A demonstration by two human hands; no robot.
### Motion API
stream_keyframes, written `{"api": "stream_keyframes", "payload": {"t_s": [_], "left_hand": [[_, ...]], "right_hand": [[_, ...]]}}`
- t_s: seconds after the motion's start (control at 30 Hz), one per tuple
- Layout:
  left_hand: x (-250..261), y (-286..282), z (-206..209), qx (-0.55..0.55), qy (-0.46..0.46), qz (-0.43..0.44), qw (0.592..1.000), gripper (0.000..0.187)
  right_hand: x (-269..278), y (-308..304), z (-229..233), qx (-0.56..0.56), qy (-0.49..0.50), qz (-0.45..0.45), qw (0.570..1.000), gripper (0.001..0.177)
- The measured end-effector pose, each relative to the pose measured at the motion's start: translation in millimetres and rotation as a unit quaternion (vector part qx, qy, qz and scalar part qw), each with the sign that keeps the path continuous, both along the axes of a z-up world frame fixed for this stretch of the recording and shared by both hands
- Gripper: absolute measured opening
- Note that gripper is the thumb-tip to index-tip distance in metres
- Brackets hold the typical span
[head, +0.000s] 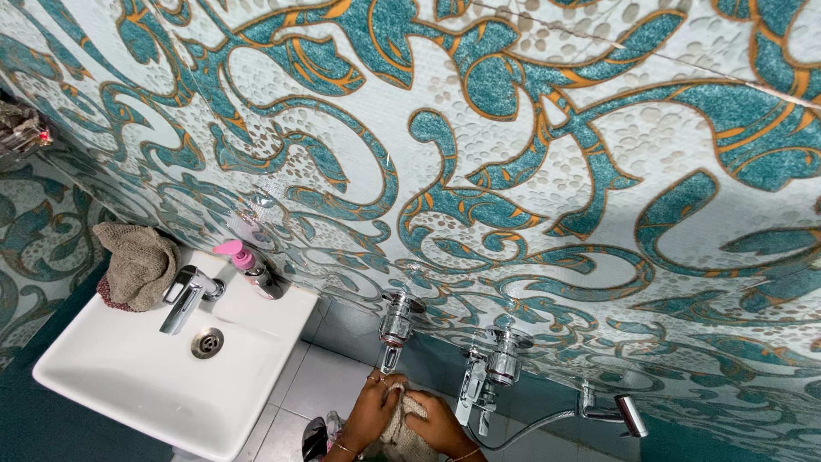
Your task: The person wipes a bathroom sink and then cleans wall-mounted chrome faucets and a handheld shower head with a cloth by hand.
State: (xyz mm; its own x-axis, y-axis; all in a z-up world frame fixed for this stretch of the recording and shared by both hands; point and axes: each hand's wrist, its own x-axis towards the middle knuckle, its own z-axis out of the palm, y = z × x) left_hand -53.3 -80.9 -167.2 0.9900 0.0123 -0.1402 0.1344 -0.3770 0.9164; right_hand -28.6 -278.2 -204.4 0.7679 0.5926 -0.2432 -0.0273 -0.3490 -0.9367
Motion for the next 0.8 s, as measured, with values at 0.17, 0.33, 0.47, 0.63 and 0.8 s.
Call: {"api": "stream_keyframes", "payload": {"t_s": [0.17, 0.33, 0.47, 0.63, 0.8], "left_hand": [[-13, 21, 2, -0.125, 0.023, 0.028, 0.991, 0.027], [15, 29, 18, -0.246, 0.017, 0.122, 0.961, 0.03], [44, 27, -14, -0.24, -0.038, 0.185, 0.952, 0.021], [45, 29, -71, -0.087, -0.047, 0.148, 0.984, 0.016], [31, 32, -89, -0.06, -0.026, 0.146, 0.987, 0.019]], "right_hand": [[-4, -5, 58, -0.05, -0.071, -0.028, 0.996, 0.05], [9, 28, 113, -0.075, -0.148, -0.105, 0.981, 0.053], [46, 59, 111, -0.166, -0.25, -0.131, 0.945, 0.041], [47, 80, 98, -0.216, -0.311, -0.097, 0.92, 0.045], [19, 91, 101, -0.287, -0.251, -0.086, 0.92, 0.05]]}}
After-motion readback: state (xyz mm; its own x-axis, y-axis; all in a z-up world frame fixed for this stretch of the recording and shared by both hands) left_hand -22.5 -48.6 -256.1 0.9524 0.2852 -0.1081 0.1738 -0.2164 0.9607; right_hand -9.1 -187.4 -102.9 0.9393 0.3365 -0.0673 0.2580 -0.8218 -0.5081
